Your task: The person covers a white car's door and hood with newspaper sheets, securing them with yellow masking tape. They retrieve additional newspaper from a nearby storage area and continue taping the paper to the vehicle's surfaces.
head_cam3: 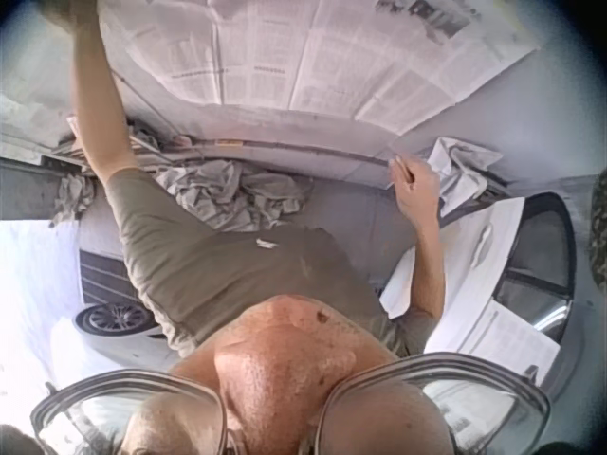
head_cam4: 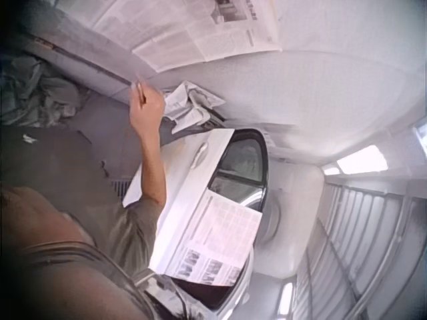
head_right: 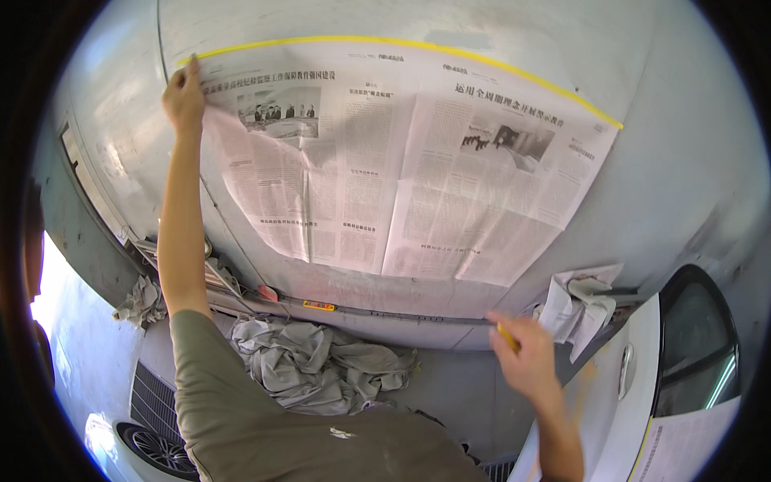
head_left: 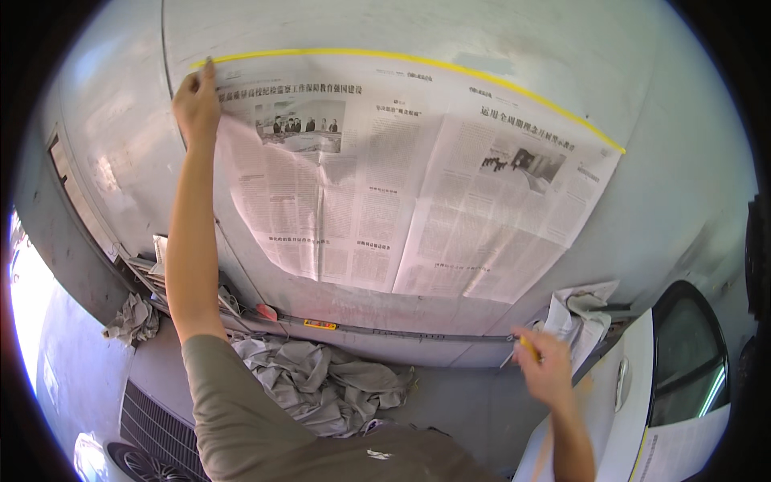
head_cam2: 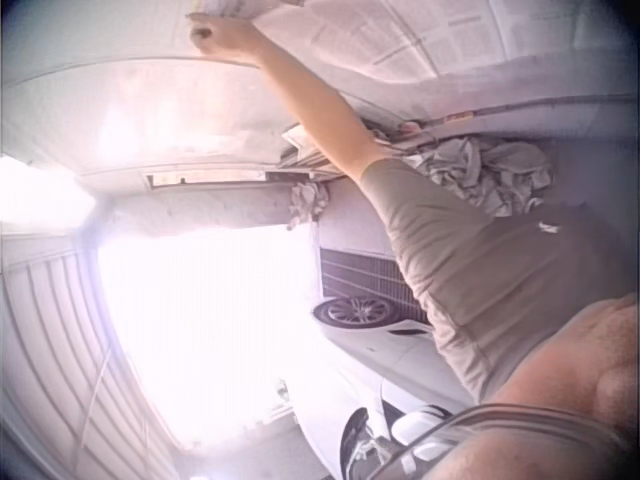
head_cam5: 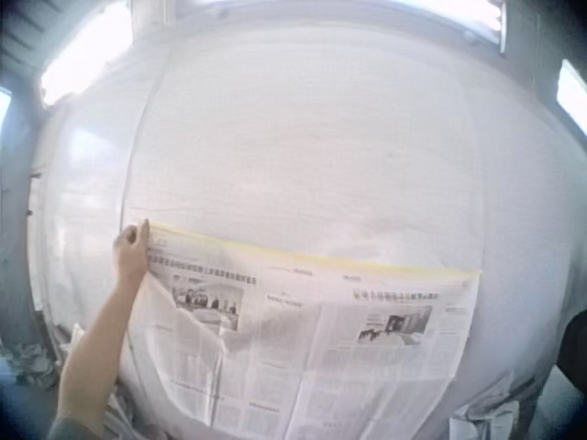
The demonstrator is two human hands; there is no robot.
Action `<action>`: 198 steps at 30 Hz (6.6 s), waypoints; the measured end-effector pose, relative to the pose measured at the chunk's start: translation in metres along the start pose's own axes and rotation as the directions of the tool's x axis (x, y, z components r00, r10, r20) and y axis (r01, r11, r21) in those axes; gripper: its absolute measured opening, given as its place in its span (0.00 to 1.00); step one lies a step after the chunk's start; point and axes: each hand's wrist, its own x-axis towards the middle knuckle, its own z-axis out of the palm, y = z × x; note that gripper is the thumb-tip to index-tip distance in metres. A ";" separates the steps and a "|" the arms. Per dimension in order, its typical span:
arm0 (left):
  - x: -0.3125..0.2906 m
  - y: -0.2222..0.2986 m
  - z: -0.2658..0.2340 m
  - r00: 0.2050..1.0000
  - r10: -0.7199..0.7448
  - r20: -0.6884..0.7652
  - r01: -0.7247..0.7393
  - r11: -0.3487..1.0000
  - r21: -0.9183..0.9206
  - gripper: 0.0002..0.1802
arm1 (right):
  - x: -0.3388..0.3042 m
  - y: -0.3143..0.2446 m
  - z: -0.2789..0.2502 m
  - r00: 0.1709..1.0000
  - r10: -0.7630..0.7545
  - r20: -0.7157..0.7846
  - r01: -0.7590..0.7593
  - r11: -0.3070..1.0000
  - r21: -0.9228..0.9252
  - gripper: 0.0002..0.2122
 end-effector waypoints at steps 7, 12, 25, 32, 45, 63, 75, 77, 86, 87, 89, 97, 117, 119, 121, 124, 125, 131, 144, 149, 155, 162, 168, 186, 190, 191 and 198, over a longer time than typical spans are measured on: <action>-0.110 0.009 -0.122 0.886 0.221 -0.408 -0.315 0.932 -0.181 0.08 | 0.155 -0.164 -0.020 0.460 -0.879 -0.127 0.809 0.474 -0.348 0.16; -0.154 0.018 -0.219 0.803 0.294 -0.518 -0.224 0.955 0.195 0.18 | 0.171 -0.345 0.074 0.248 -0.906 0.342 0.945 0.149 -0.291 0.12; -0.291 0.111 -0.171 0.875 0.203 -0.440 -0.362 0.877 -0.315 0.33 | 0.138 -0.257 0.025 0.377 -0.911 0.169 0.925 0.360 -0.123 0.15; -0.302 0.188 -0.044 0.931 0.362 -0.041 -0.358 0.930 0.083 0.52 | 0.055 -0.095 -0.192 0.691 -0.710 -0.133 0.703 0.617 0.354 0.17; -0.537 0.765 0.275 0.712 0.654 -0.257 -0.576 0.332 -0.747 0.40 | -0.318 0.089 -0.418 0.015 0.264 -0.964 0.127 0.956 0.264 0.18; -0.990 0.988 0.263 0.399 0.906 -0.143 0.137 -0.213 -0.967 0.31 | -0.401 0.195 -0.275 -0.583 -0.572 -0.577 -0.806 0.322 0.496 0.32; -0.984 0.935 0.360 0.501 0.827 -0.256 0.019 -0.307 -0.952 0.33 | -0.306 0.277 -0.553 0.477 0.031 -0.879 -0.661 -0.646 -0.382 0.31; -0.982 0.927 0.372 0.478 0.849 -0.224 -0.015 -0.248 -0.969 0.33 | -0.317 0.279 -0.578 0.471 -0.007 -0.882 -0.682 -0.637 -0.359 0.30; -0.981 0.920 0.399 0.404 0.875 -0.267 -0.093 -0.251 -0.963 0.34 | -0.368 0.296 -0.533 0.138 -0.025 -0.990 -0.732 -0.676 -0.085 0.34; -0.980 0.920 0.400 0.408 0.870 -0.277 -0.087 -0.265 -0.960 0.34 | -0.376 0.294 -0.520 0.158 -0.062 -0.985 -0.754 -0.652 -0.080 0.36; -0.976 0.922 0.402 0.399 0.862 -0.313 -0.097 -0.300 -0.949 0.34 | -0.392 0.291 -0.485 0.171 -0.179 -0.969 -0.825 -0.563 -0.042 0.37; -0.961 0.908 0.401 0.455 0.778 -0.433 -0.306 -0.320 -0.897 0.39 | -0.434 0.307 -0.306 -0.266 -0.048 -0.963 -0.948 -0.168 0.271 0.25; -0.997 0.698 0.514 0.620 0.603 0.502 0.233 0.469 -0.852 0.43 | -0.441 0.344 -0.258 -0.475 0.030 -0.879 -0.880 -0.010 0.475 0.22; -1.028 0.651 0.478 0.635 0.224 0.740 0.572 0.507 -0.645 0.43 | -0.441 0.346 -0.259 -0.464 0.015 -0.886 -0.885 -0.065 0.462 0.22; -1.054 0.612 0.460 0.367 0.058 0.929 0.624 0.725 -0.291 0.39 | -0.441 0.348 -0.260 -0.471 0.015 -0.882 -0.882 -0.049 0.470 0.22; -1.076 0.589 0.490 -0.393 0.100 0.914 0.895 0.270 0.355 0.34 | -0.439 0.347 -0.261 -0.513 0.033 -0.858 -0.859 -0.040 0.511 0.22; -1.080 0.590 0.500 -0.405 0.276 0.872 0.914 0.133 0.383 0.27 | -0.438 0.346 -0.262 -0.508 0.044 -0.860 -0.861 -0.004 0.508 0.23; -1.061 0.593 0.532 -0.410 0.440 0.799 0.909 0.265 0.321 0.21 | -0.436 0.328 -0.264 -0.541 0.149 -0.827 -0.839 -0.031 0.543 0.19; -1.061 0.603 0.530 -0.236 0.549 0.802 0.971 0.102 0.216 0.22 | -0.443 0.326 -0.247 -0.233 0.190 -0.954 -0.972 -0.088 0.220 0.16; -1.069 0.604 0.532 -0.183 0.527 0.830 0.982 0.054 0.182 0.21 | -0.436 0.324 -0.247 -0.175 0.200 -0.964 -0.977 -0.152 0.146 0.14; -1.068 0.601 0.531 -0.160 0.517 0.841 0.984 0.015 0.178 0.21 | -0.434 0.325 -0.244 -0.162 0.172 -0.972 -0.984 -0.103 0.146 0.13; -1.056 0.600 0.528 -0.187 0.534 0.825 0.973 -0.017 0.232 0.21 | -0.431 0.323 -0.244 -0.232 0.181 -0.956 -0.973 -0.018 0.232 0.13; -1.052 0.598 0.526 -0.182 0.509 0.841 0.973 -0.032 0.229 0.20 | -0.434 0.320 -0.245 -0.318 0.175 -0.932 -0.948 -0.029 0.318 0.16; -1.059 0.597 0.526 -0.060 0.528 0.847 0.997 -0.008 0.076 0.19 | -0.442 0.299 -0.246 -0.463 0.274 -0.843 -0.869 0.049 0.493 0.19; -1.053 0.599 0.528 -0.034 0.515 0.856 0.999 0.007 0.036 0.17 | -0.445 0.300 -0.248 -0.402 0.254 -0.880 -0.911 -0.015 0.412 0.18; -1.052 0.599 0.529 -0.015 0.529 0.849 0.999 -0.030 0.036 0.17 | -0.446 0.301 -0.248 -0.359 0.239 -0.902 -0.933 -0.072 0.353 0.17; -1.069 0.606 0.535 -0.101 0.446 0.889 0.994 0.007 0.110 0.14 | -0.454 0.310 -0.246 -0.437 0.243 -0.866 -0.881 0.076 0.467 0.16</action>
